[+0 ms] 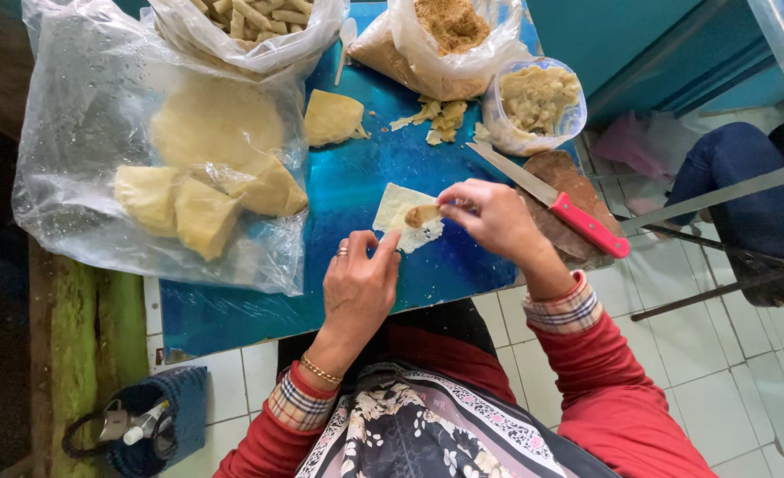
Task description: The person sits at a small blue table and folds square dough wrappers around a spoonful of brown filling, pinching the edges closed by hand. The finished wrapped pieces are set on the table in a row, and the person repeats the folding cycle with new wrappers and filling from plastic bags.
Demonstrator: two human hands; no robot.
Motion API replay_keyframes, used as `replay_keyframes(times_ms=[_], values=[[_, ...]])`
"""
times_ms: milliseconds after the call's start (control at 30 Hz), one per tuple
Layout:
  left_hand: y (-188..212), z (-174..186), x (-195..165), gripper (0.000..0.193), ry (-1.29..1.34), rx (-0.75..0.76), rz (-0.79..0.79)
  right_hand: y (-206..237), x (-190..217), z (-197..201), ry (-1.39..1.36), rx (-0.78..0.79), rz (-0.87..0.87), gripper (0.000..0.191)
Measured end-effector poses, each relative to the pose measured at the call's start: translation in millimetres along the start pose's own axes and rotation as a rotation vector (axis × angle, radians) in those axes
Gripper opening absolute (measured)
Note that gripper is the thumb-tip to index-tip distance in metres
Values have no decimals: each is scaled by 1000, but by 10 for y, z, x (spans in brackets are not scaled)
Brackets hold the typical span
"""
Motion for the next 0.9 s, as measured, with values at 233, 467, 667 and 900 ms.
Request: replay_keyframes(times_ms=[233, 467, 667, 900], values=[[-101, -165, -75, 35, -67, 14, -49, 93, 332, -72, 349, -148, 295, 9], [-51, -190, -58, 35, -57, 23, -55, 107, 340, -31, 395, -147, 321, 8], [-70, -177, -87, 30, -55, 12, -65, 107, 347, -6, 399, -134, 302, 9], [-20, -50, -30, 26, 82, -35, 15, 32, -5, 198, -81, -113, -94, 11]])
Point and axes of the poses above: each hand's wrist, its own y-axis away from the middle knuckle, its own z-axis out of the back of the hand, x = y × z, the point moved 6 cm from there along -y, towards the middle knuckle, and after that the axes turned 5 degrees about z, right-handed, at the moved point
